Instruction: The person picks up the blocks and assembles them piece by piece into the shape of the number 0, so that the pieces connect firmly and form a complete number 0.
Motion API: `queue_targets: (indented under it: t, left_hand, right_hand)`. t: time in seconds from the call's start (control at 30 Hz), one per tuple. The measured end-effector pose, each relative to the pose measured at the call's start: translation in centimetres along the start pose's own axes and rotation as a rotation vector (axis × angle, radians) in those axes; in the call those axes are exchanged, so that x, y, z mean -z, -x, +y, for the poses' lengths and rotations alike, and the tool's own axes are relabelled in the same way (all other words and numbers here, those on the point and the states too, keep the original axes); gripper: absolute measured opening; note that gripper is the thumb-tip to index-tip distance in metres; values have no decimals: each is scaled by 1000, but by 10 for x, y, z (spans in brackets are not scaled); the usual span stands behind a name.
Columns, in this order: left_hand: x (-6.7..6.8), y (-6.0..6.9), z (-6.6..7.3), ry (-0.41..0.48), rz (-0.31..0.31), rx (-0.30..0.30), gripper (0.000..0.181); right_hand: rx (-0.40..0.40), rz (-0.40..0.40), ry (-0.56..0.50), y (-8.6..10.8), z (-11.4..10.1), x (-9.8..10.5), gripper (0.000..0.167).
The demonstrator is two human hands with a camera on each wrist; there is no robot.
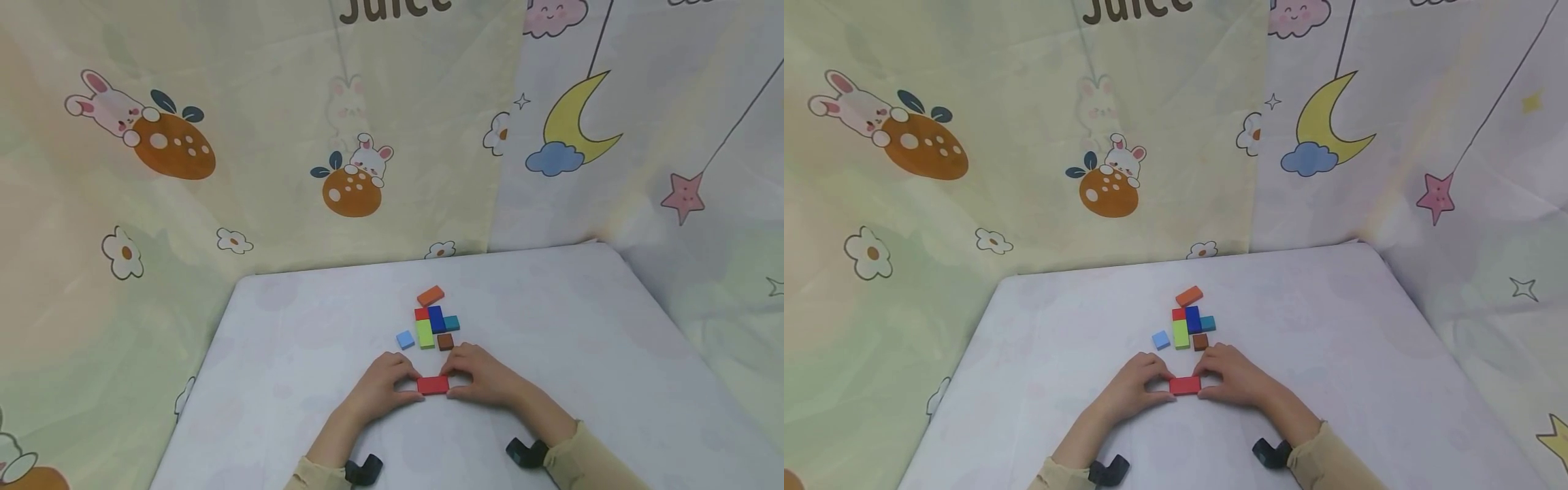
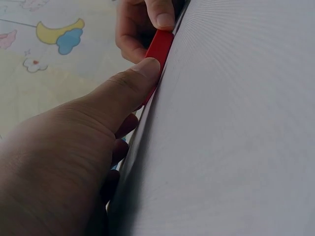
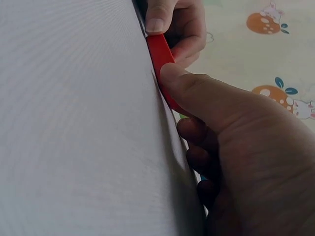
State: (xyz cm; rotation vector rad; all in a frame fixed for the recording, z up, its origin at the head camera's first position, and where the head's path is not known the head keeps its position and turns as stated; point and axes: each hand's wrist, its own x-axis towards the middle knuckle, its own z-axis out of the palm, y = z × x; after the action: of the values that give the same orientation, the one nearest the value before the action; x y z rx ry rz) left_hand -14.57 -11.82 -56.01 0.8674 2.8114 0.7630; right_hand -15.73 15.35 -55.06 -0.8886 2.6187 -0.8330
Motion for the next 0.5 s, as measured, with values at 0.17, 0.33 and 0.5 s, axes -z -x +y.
queue_targets:
  t: [0.17,0.33,0.5]
  left_hand:
    - [1,0,0,6,-1,2,37]
    - [1,1,1,17,-5,14,37]
    - [0,1,0,20,-11,20,37]
  right_hand:
    - [-120,61,-132,-1,5,12,27]
    - [-247,255,-162,-12,22,24,23]
    - [-268,242,-124,-26,36,24,30]
